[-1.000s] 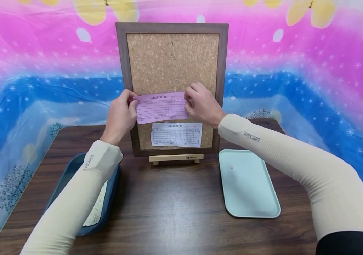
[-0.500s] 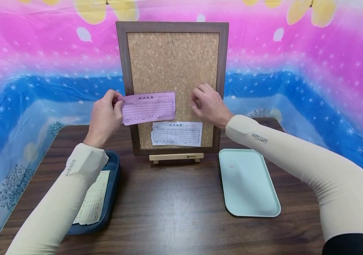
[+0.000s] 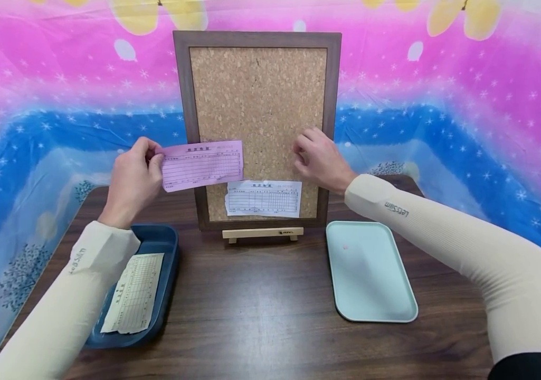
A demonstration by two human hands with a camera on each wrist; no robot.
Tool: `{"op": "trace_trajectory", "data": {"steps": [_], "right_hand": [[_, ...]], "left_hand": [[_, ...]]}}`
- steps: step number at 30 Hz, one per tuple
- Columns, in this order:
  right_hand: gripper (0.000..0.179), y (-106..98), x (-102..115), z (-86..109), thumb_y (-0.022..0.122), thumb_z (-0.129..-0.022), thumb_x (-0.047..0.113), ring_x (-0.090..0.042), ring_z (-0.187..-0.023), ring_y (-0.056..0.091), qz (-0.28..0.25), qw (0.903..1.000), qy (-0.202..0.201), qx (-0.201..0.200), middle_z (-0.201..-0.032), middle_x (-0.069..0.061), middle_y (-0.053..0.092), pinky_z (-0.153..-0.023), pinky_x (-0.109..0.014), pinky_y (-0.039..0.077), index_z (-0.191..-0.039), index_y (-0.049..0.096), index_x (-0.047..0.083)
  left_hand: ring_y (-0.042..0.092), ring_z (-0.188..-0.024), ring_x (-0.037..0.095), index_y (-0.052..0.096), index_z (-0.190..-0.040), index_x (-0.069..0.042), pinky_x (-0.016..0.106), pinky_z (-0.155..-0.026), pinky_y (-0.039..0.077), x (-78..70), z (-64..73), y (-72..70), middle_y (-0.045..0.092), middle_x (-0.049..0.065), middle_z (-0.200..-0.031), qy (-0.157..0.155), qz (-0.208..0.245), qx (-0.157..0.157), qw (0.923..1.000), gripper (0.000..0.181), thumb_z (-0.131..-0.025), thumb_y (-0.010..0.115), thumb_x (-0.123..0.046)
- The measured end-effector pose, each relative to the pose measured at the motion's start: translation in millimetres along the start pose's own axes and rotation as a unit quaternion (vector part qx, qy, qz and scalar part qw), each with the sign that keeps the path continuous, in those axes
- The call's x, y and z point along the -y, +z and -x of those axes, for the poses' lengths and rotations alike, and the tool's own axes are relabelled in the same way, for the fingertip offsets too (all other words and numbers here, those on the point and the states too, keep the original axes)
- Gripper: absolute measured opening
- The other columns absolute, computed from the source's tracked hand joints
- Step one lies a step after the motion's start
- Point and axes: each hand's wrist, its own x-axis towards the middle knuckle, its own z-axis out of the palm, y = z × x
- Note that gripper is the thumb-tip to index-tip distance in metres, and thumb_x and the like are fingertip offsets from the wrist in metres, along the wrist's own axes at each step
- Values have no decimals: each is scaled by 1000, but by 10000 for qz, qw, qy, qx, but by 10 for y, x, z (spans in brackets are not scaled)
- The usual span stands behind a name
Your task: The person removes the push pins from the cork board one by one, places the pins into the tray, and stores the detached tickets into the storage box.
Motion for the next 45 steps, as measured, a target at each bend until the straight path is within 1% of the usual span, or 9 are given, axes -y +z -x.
{"op": "trace_trajectory", "data": {"steps": [4,7,10,15,22,31,35,40,45], "right_hand": [[12,-7,-17,43,63,-75,-2,-21,-82,45,-2,10000,1,42,-83,-4,52,-73,-32,39,-80,56,7],[13,-15,-31,67,63,-74,-3,-21,-82,46,15,10000,-50,20,-83,-5,53,-80,-33,41,-79,55,6],[14,-19,-46,88,64,-73,-4,-22,-82,46,-2,10000,-82,6,-83,-5,53,-81,-34,41,-79,55,6],[15,-19,-64,126,64,-73,-3,-21,-82,46,-37,10000,-40,44,-83,-5,52,-73,-33,39,-78,54,7],[14,-28,-86,202,64,-74,-3,-22,-82,46,-13,10000,-47,76,-82,-4,52,-72,-33,39,-79,55,7],[13,-46,-102,274,65,-78,-1,-21,-79,42,-21,9996,159,214,-80,-3,49,-68,-32,35,-80,55,7],[13,-43,-101,278,66,-79,0,-21,-79,43,19,9995,193,239,-81,-3,50,-68,-32,35,-81,56,7],[14,-38,-103,295,66,-78,-1,-21,-79,43,21,9996,169,235,-81,-4,50,-68,-33,35,-81,56,7],[14,-35,-120,325,66,-77,-2,-22,-78,43,8,9997,110,213,-81,-4,50,-69,-33,35,-80,55,7]], "left_hand": [[52,-77,31,53,-113,2,40,-63,40,48,47,-69,57,20,-97,-151,-81,104,9998,24,-100,44,-16],[52,-77,31,52,-114,2,40,-63,40,84,81,-120,57,20,-98,-249,-115,127,9995,25,-100,44,-17],[52,-78,31,52,-115,2,40,-64,41,123,109,-168,57,20,-99,-321,-161,138,9993,25,-100,44,-17],[52,-80,31,53,-117,2,40,-66,41,160,139,-240,57,20,-101,-420,-169,106,9989,26,-100,43,-16],[50,-78,31,53,-113,3,38,-64,38,205,182,-349,57,20,-98,-454,-219,49,9987,25,-100,42,-16],[49,-77,33,52,-111,4,37,-61,36,336,272,-479,56,22,-95,-541,-426,44,9976,24,-99,44,-15],[48,-76,33,52,-110,5,36,-61,35,398,319,-524,55,22,-94,-598,-492,93,9970,24,-98,45,-14],[50,-74,32,52,-110,6,34,-56,36,475,399,-589,56,23,-93,-704,-599,287,9953,25,-98,45,-15],[51,-72,32,53,-109,7,36,-55,36,554,488,-625,57,23,-91,-730,-718,393,9940,24,-98,46,-14]]}}
